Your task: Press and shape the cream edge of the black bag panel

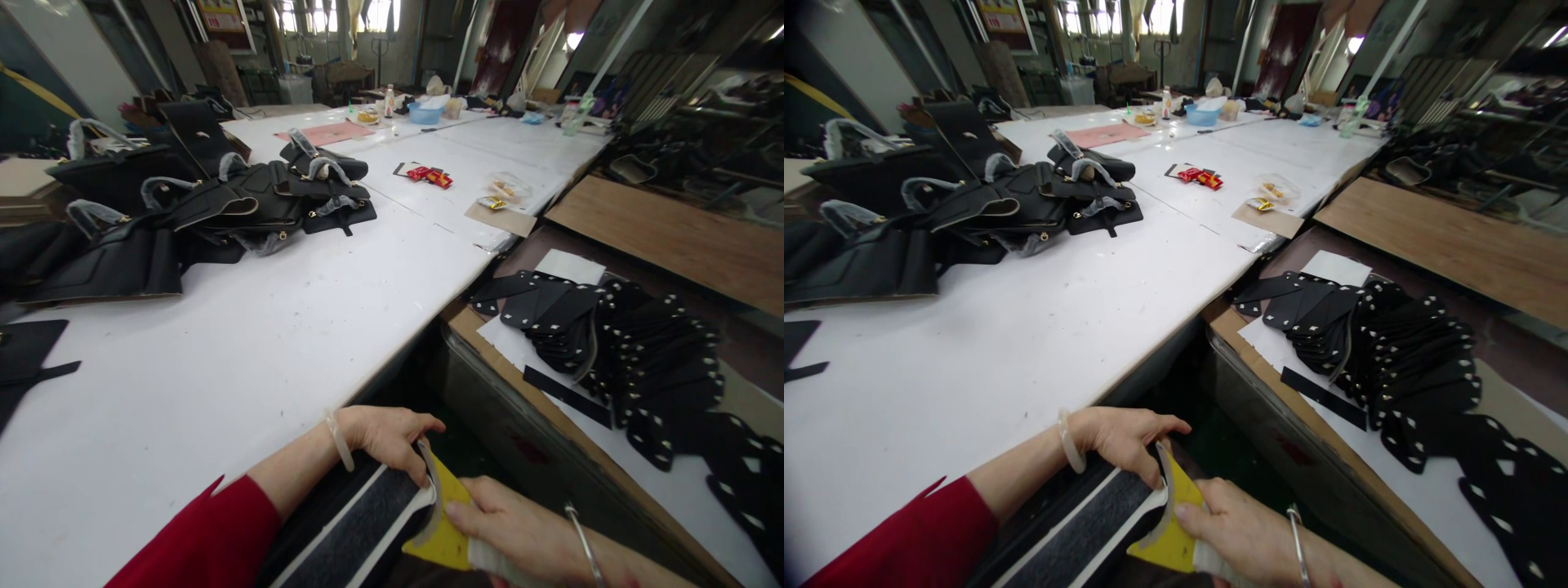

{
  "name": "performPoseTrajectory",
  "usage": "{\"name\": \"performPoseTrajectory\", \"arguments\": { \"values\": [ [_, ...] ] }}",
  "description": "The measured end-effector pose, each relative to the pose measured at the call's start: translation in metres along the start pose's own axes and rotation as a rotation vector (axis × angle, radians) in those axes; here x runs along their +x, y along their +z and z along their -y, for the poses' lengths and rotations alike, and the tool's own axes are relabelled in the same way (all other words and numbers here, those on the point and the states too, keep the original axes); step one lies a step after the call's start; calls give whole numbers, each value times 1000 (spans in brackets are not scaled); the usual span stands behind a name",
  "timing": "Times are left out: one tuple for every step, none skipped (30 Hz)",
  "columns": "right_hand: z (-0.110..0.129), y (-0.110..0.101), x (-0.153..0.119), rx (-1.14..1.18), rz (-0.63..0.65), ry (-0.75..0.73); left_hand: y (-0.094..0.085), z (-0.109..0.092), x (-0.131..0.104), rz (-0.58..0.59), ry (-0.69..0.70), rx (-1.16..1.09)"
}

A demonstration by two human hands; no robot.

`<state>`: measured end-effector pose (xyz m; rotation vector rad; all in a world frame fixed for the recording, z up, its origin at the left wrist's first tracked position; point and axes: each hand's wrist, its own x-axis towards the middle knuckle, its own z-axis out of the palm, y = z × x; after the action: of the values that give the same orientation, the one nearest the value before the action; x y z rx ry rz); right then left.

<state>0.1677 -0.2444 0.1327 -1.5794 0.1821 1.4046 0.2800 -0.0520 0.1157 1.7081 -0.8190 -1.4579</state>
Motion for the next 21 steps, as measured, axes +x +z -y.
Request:
{"name": "performPoseTrajectory", "arguments": {
  "values": [
    [0,1,0,-3,-4,0,0,0,0,-3,-2,3],
    [0,2,1,-1,-13,-2,0,-1,0,-5,-2,6],
    [1,3,1,4,-26,-4,-1,-1,0,-3,-2,13],
    [1,5,1,12,-38,-8,-1,-1,0,3,-1,22],
    [2,6,2,21,-49,-18,-1,-2,0,8,0,31],
    [3,8,2,36,-55,-36,-1,-2,-1,9,-1,43],
    [4,9,3,53,-56,-58,-2,-3,-1,6,-1,55],
    [5,10,3,72,-57,-82,-2,-3,-2,2,-2,66],
    [5,12,4,89,-59,-102,-2,-4,-2,-3,-4,75],
    [5,13,4,103,-61,-117,-2,-5,-3,-7,-7,81],
    [5,14,4,114,-67,-125,-3,-5,-4,-9,-9,84],
    [5,15,5,119,-73,-131,-3,-5,-4,-5,-10,83],
    [4,16,5,124,-80,-136,-4,-5,-4,1,-7,81],
    [4,17,4,132,-83,-143,-4,-4,-4,8,-2,78],
    [4,18,4,138,-82,-150,-4,-3,-4,15,7,75],
    [4,20,4,143,-79,-154,-5,-2,-4,23,18,71],
    [5,21,4,147,-78,-156,-5,-1,-3,27,29,69],
    [5,22,4,150,-78,-153,-5,0,-3,27,36,71],
    [6,23,4,155,-81,-149,-5,1,-3,23,39,73],
    [7,24,4,163,-87,-143,-5,2,-3,18,39,78],
    [7,24,5,176,-93,-139,-5,2,-3,11,36,82]
  ]
}}
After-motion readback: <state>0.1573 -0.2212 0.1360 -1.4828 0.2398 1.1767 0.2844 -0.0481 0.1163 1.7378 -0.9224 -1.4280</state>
